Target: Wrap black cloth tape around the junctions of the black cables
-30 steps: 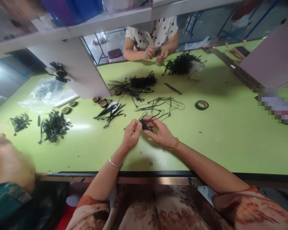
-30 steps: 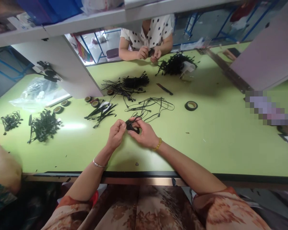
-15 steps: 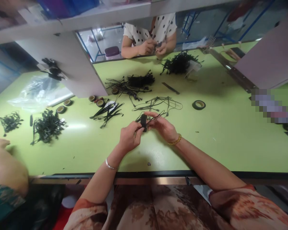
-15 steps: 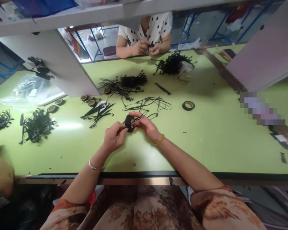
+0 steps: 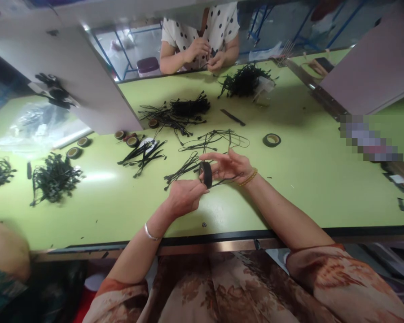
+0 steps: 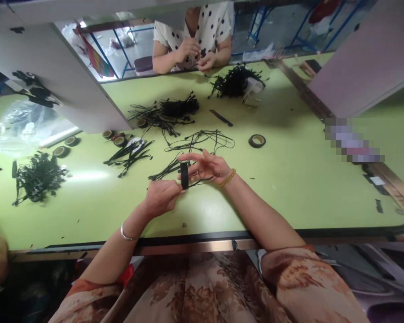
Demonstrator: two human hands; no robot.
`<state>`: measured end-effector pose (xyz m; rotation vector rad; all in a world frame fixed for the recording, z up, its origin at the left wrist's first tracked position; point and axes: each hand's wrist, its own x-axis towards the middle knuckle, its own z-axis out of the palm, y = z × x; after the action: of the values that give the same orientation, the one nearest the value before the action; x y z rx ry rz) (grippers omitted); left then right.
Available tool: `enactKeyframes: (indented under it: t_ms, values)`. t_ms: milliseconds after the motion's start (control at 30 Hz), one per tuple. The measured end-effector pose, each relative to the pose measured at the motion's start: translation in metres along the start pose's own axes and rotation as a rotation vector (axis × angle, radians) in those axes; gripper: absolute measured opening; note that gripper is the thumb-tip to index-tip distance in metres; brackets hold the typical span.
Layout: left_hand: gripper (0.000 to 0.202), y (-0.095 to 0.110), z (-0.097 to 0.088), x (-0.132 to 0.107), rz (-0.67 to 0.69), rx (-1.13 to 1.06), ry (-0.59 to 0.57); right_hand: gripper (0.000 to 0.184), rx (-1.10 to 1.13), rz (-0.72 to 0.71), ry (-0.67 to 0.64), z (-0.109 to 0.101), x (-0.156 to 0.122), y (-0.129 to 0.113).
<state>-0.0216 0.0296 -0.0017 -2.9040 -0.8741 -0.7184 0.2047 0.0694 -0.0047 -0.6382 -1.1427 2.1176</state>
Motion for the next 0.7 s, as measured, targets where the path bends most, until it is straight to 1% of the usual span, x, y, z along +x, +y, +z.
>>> enactKeyframes:
  t_ms: [133, 233, 300, 367, 433, 533, 600, 700]
  values:
    - [0.028, 0.008, 0.003, -0.001, 0.048, 0.002, -0.06, 0.065, -0.16, -0.054, -0.049, 0.002, 0.0, 0.001]
    - [0.025, 0.009, 0.006, -0.002, 0.023, -0.003, -0.123, 0.057, -0.263, -0.089, -0.01, 0.008, 0.0, 0.002]
    - [0.027, 0.007, 0.007, -0.002, -0.041, -0.007, -0.15, 0.057, -0.252, -0.183, 0.018, 0.013, -0.001, 0.002]
    - [0.029, 0.005, 0.007, -0.001, -0.129, -0.031, -0.177, 0.057, -0.212, -0.284, 0.013, 0.015, -0.002, 0.003]
    - [0.028, 0.004, 0.006, 0.001, -0.216, -0.065, -0.206, 0.056, -0.218, -0.329, -0.013, 0.016, -0.003, 0.002]
    - [0.026, 0.005, 0.007, 0.003, -0.322, -0.096, -0.24, 0.051, -0.283, -0.366, -0.03, 0.017, -0.005, 0.002]
    - [0.024, 0.006, 0.007, 0.003, -0.393, -0.097, -0.233, 0.05, -0.332, -0.412, -0.002, 0.018, -0.006, 0.002]
    - [0.021, 0.002, 0.007, 0.003, -0.494, -0.103, -0.185, 0.045, -0.427, -0.454, 0.082, 0.022, -0.008, 0.001]
